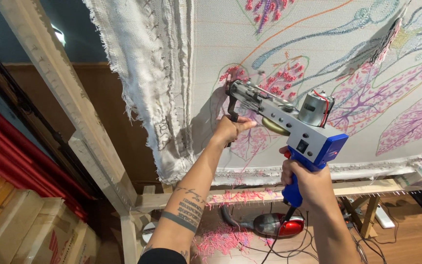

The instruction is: Using a tufting gun to insert yarn into a rug canvas mounted on a vertical frame.

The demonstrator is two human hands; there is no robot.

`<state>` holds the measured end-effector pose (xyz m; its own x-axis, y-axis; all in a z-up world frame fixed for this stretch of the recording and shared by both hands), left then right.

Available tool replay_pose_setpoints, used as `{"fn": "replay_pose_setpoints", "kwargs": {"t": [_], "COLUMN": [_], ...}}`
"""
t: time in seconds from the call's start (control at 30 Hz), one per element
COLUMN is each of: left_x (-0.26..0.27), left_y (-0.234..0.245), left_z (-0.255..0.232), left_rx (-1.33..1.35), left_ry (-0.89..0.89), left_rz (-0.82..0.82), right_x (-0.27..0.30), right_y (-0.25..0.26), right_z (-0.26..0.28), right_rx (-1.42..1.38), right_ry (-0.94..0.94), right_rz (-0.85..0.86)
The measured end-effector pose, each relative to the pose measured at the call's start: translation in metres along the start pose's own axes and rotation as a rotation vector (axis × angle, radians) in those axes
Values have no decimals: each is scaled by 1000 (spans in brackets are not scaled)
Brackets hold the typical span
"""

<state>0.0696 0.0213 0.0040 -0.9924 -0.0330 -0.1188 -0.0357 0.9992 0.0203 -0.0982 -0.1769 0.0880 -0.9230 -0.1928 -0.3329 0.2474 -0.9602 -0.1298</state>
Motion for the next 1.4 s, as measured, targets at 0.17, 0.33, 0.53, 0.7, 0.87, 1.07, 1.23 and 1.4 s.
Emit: {"fn": "replay_pose_setpoints", "kwargs": {"t": [0.17, 0.33, 0.53, 0.7, 0.87, 1.07, 1.23, 1.4], "left_x": [33, 83, 98, 97, 97, 92, 95, 102], "left_y": [-17, -39, -52, -53, -50, -50, -52, -53], "left_z": [-19, -65, -79, -78, -69, -84, -83, -66], "left_rx": [95, 2, -11, -112, -177, -178, -180, -110], "left_ry": [-44, 128, 49, 61, 124, 100, 68, 146], "left_rz": [130, 272, 259, 271, 258, 222, 244, 256], "right_x": [10, 21, 34, 38, 38, 38, 40, 36], "right_y": [19, 68, 85, 90, 96, 88, 92, 94], "right_z": [14, 3, 14, 18, 6, 16, 18, 7], "right_rx": [-41, -105, -111, -161, -126, -146, -160, -77], "right_ry": [23, -61, -49, 22, 10, 130, 127, -20], "right_rz": [8, 110, 65, 128, 140, 186, 210, 159]}}
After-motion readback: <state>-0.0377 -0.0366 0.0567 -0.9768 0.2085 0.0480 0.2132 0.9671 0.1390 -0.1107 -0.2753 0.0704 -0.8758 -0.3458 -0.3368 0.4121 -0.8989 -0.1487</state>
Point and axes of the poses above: each hand's wrist, its own x-axis away from the middle knuckle, its own y-axis out of the back of the hand, z = x × y, the point moved 2 cm from there along -x, towards the middle knuckle, and after that the axes turned 8 degrees about z, right-handed, at the moved point
